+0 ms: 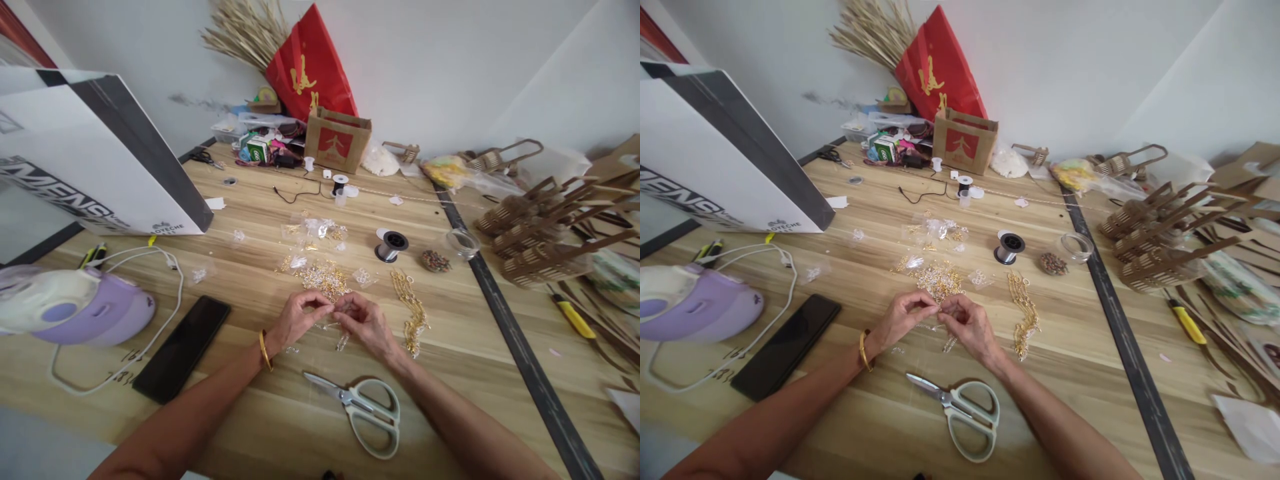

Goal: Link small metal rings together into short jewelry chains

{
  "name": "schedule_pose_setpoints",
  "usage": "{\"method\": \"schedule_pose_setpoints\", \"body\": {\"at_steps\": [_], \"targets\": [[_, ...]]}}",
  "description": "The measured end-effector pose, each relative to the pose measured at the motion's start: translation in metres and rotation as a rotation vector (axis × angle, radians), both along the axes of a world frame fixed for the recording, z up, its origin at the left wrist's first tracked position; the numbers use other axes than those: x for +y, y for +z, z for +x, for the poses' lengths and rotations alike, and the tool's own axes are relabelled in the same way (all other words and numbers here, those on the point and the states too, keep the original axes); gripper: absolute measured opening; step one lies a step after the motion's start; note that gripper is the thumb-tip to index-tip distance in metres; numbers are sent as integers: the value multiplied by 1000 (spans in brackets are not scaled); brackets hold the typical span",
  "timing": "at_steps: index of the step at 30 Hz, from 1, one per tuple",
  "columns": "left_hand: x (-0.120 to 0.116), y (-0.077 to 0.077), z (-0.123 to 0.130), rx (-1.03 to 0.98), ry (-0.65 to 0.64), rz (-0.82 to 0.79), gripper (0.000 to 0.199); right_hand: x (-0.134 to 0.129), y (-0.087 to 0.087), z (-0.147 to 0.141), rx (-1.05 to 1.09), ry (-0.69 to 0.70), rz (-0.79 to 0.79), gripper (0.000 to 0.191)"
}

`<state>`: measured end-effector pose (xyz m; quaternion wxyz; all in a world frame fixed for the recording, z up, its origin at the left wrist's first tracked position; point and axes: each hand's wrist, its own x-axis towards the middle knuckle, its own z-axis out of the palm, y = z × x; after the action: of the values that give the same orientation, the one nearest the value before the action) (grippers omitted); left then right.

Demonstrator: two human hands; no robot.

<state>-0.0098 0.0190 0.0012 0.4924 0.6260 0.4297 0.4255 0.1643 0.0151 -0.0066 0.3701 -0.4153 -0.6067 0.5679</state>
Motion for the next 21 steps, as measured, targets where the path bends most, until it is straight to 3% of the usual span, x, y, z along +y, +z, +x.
{"method": "schedule_pose_setpoints", "body": {"at_steps": [3, 9, 15, 21], "targets": [[-1, 0, 1, 27, 1, 16, 15, 2, 4, 2, 17, 47, -40, 25], [-6, -5, 5, 113, -21, 98, 12, 10, 21, 19, -187, 109, 103, 22], [-14, -14, 10, 418, -217, 370, 9, 27, 31, 43, -191, 244, -10, 23], [-21, -12, 10, 632, -382, 544, 16, 33, 36, 59, -197, 350, -80, 21]]}}
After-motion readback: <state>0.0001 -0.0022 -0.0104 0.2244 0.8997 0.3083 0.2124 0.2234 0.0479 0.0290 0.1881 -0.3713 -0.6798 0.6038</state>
